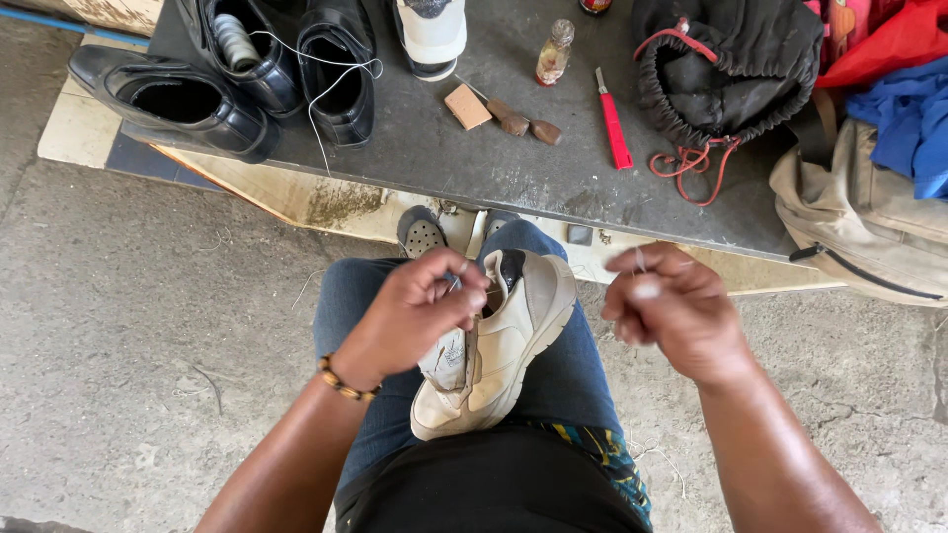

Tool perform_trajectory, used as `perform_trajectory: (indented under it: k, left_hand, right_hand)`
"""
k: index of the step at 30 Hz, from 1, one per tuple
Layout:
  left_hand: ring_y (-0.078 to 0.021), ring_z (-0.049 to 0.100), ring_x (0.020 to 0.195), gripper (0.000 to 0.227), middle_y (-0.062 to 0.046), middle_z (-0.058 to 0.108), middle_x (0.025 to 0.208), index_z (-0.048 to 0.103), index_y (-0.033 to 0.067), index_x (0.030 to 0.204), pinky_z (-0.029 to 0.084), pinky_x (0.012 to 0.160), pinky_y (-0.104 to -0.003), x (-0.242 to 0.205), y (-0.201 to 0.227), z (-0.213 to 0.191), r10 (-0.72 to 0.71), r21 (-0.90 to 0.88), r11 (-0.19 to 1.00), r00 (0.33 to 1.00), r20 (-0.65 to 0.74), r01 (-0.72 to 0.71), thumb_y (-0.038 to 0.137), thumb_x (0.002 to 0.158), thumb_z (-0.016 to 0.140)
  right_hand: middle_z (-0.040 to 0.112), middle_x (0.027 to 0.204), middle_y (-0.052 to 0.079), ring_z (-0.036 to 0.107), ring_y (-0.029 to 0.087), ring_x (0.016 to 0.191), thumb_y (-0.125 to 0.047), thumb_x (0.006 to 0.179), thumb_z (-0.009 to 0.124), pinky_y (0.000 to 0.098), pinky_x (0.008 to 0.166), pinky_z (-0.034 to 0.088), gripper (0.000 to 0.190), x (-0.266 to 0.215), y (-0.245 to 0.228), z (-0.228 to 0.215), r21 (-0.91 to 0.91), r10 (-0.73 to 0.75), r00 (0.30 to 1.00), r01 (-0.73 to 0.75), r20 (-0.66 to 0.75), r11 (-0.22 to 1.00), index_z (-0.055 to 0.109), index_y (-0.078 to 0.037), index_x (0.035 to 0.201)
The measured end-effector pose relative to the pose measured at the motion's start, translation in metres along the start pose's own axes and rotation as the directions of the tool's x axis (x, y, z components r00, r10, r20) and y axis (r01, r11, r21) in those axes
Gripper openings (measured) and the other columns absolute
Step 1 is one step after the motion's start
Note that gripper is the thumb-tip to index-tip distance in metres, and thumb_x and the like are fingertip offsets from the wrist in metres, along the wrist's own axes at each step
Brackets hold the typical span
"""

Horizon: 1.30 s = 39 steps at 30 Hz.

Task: The person sits and sews a white sneaker using a needle and thread. They repeatedly push the needle through the shoe's upper and pull the thread to secure the stitching. The person holds the shoe in their lap while working on the repair.

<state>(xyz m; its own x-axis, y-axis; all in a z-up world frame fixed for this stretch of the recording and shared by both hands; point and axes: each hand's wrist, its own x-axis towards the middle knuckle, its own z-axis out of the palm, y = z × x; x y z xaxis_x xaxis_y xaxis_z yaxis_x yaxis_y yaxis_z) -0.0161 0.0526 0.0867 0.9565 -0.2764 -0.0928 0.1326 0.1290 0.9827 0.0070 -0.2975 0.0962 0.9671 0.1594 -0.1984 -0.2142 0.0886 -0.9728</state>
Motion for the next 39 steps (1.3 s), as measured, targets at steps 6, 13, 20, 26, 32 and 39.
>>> perform_trajectory:
  k: [6,13,20,26,32,39]
  left_hand:
    - [-0.0465,0.08,0.096,0.029,-0.02,0.077,0.113,0.068,0.0119,0.132,0.065,0.075,-0.055,0.005,-0.018,0.022,0.058,0.773,0.635,0.998,-0.03,-0.014,0.02,0.105,0.071]
    - [-0.0309,0.085,0.091,0.026,-0.013,0.083,0.101,0.08,0.0098,0.124,0.066,0.077,-0.042,0.004,-0.02,0.002,-0.017,0.788,0.611,0.996,-0.087,0.079,0.03,0.109,0.074]
    - [-0.0424,0.074,0.071,0.043,-0.019,0.069,0.067,0.08,0.0058,0.086,0.058,0.067,-0.049,-0.004,-0.059,-0.02,-0.081,0.61,0.757,0.96,-0.267,0.234,0.044,0.106,0.082]
    - [-0.031,0.073,0.065,0.05,-0.014,0.069,0.062,0.077,0.0116,0.072,0.056,0.063,-0.043,-0.001,-0.103,-0.051,-0.151,0.52,0.788,0.923,-0.354,0.329,0.049,0.104,0.086]
    - [-0.0256,0.078,0.096,0.026,-0.015,0.082,0.098,0.085,0.0048,0.106,0.066,0.084,-0.042,-0.001,-0.026,-0.051,-0.282,0.12,0.934,0.903,-0.322,0.335,0.031,0.104,0.084]
    - [-0.0504,0.069,0.14,0.058,-0.028,0.067,0.145,0.074,0.0075,0.144,0.065,0.11,-0.061,0.024,0.037,-0.034,-0.104,0.716,0.654,0.967,-0.232,0.242,0.054,0.11,0.076]
  right_hand:
    - [0.076,0.069,0.009,0.079,0.032,0.072,-0.07,0.087,0.095,0.0462,0.074,0.062,0.062,0.011,0.0,0.041,-0.894,-0.064,0.996,-0.019,-0.053,0.447,0.085,-0.014,0.111]
    - [0.073,0.066,0.008,0.076,0.032,0.067,-0.063,0.082,0.103,0.0449,0.069,0.06,0.056,0.013,0.02,0.034,-0.835,-0.13,0.989,0.01,-0.074,0.55,0.079,-0.014,0.092]
    - [0.07,0.063,0.009,0.076,0.03,0.065,-0.058,0.086,0.101,0.0413,0.066,0.059,0.051,0.017,0.015,0.036,-0.829,-0.103,0.994,0.031,-0.033,0.559,0.075,-0.014,0.084]
    - [0.067,0.063,0.016,0.074,0.035,0.063,-0.053,0.091,0.099,0.0448,0.061,0.057,0.054,0.019,0.02,0.033,-0.82,-0.116,0.993,0.081,0.018,0.567,0.071,-0.008,0.082]
    - [0.071,0.064,0.015,0.073,0.025,0.058,-0.027,0.106,0.086,0.0343,0.05,0.054,0.023,0.023,0.028,-0.01,-0.53,0.042,0.992,-0.099,-0.118,0.842,0.081,-0.008,0.12]
    - [0.085,0.094,0.029,0.084,0.033,0.081,-0.013,0.117,0.063,0.0441,0.074,0.069,0.036,0.007,-0.015,-0.018,-0.504,0.11,0.984,-0.165,-0.137,0.848,0.076,-0.001,0.148]
